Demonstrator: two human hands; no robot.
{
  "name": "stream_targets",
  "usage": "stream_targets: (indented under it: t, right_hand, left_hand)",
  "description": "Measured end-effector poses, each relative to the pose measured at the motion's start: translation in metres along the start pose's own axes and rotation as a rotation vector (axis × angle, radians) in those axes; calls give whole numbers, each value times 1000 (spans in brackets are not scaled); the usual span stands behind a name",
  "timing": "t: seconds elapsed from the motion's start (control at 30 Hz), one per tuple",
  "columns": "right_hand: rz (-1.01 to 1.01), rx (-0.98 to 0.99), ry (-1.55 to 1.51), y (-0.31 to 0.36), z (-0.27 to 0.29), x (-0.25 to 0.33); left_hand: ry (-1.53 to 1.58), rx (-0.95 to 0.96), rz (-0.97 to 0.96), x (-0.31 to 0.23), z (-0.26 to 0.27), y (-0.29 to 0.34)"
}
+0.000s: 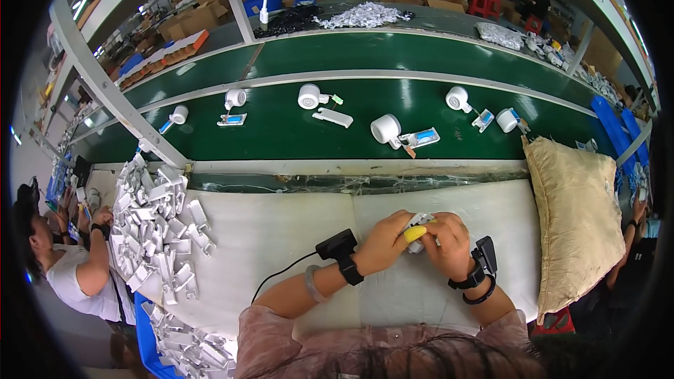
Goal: The person assembles a handheld fan by inserting a battery into the housing, connecting the wires, and snapping the plastic casing together. They then place the completed fan onto the conveyor belt and pick up new components to repeat the process.
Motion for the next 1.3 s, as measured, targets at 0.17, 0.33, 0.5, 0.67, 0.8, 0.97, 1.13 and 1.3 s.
stream_targets:
  t: [0.17, 0.33, 0.5, 0.67, 0.8, 0.97, 1.13, 1.3]
  right_hand:
    - [-81, 81, -83, -5, 0, -8]
    - [-402, 1, -294, -8, 11, -89]
    - [-565, -206, -422, -38, -5, -161]
    - [-394, -221, -90, -9, -8, -148]
    - [-404, -80, -188, -8, -35, -86]
    - [-301, 74, -148, 6, -24, -93]
    - [-168, 101, -151, 8, -53, -98]
    - [-194, 81, -146, 8, -43, -96]
  left_hand:
    - [199, 63, 256, 6, 6, -3]
    - [395, -90, 432, 37, 41, -26]
    - [-320, -603, 55, 141, 142, -67]
    - [-996, -545, 294, 124, 172, -131]
    - [-1256, -332, 313, 163, 214, -136]
    - [-1504, -531, 372, 146, 165, -163]
    - [-1346, -915, 447, 216, 238, -126]
    - [-1493, -986, 535, 213, 260, -115]
Point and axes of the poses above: each hand's wrist, its own y-axis away from the middle knuckle, its own z-axis out of the back of the hand, x = y × z, the point moved 1 cm from there along -y, towards the middle knuckle, and after that the axes turned 3 degrees about -y, right-handed, at the moved point
